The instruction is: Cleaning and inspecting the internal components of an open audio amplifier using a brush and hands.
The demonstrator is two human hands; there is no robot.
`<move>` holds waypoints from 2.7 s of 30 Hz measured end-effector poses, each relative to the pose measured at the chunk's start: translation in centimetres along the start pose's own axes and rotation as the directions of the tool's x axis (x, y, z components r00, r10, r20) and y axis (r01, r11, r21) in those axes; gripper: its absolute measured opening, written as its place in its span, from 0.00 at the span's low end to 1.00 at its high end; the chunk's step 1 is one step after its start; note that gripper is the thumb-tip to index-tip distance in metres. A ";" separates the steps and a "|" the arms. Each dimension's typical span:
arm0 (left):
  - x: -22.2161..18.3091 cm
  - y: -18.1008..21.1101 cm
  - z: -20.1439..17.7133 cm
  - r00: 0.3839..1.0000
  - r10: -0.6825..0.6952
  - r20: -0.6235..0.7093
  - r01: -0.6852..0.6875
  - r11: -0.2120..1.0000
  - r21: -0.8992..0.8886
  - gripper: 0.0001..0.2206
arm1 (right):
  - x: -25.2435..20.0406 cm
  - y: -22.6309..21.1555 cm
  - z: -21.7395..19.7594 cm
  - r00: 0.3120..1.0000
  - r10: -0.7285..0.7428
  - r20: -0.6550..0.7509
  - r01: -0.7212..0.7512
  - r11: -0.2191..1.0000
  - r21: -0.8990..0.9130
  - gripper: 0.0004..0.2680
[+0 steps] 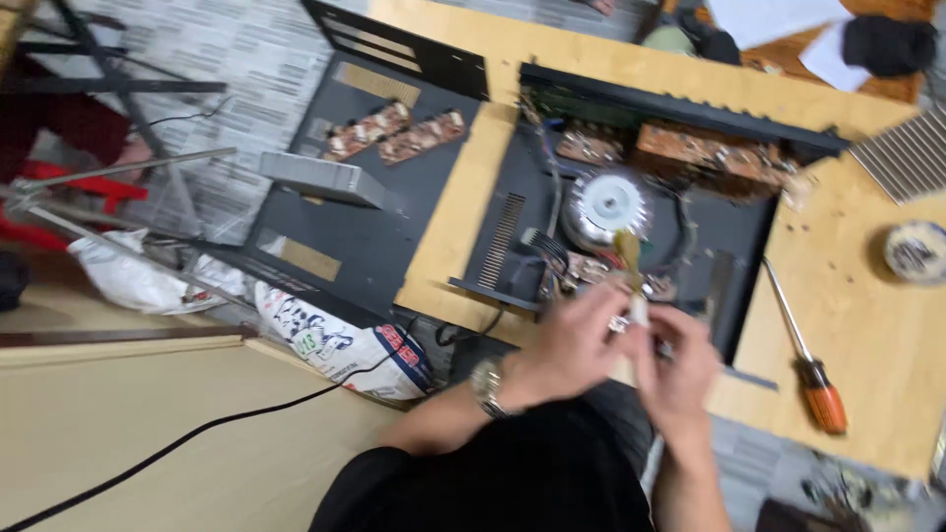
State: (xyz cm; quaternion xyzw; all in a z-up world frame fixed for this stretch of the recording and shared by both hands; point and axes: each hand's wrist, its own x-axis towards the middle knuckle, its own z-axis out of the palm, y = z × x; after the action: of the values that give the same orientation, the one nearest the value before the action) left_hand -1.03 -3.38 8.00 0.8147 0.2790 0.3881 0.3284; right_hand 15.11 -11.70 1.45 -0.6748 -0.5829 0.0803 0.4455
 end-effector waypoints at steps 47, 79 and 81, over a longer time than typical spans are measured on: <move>15.8 -25.4 -0.8 0.866 -0.213 0.453 -0.021 0.889 0.458 0.11 | 0.9 3.8 -0.7 0.998 -0.055 0.005 0.052 0.907 -0.417 0.04; 15.8 -27.9 0.1 0.878 0.010 0.479 -0.272 0.833 0.482 0.08 | 0.4 5.3 0.1 0.995 -0.093 -0.019 0.071 0.857 -0.510 0.02; 15.8 -27.6 0.0 0.876 0.024 0.481 -0.290 0.823 0.488 0.08 | 0.4 5.3 0.1 0.995 -0.097 -0.017 0.075 0.858 -0.509 0.02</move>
State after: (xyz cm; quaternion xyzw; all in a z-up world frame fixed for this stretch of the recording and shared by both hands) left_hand 2.02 25.23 -5.63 0.9621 0.2231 0.1173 0.1043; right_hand 18.95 -10.86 -2.15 -0.7429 -0.6036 -0.1099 0.2676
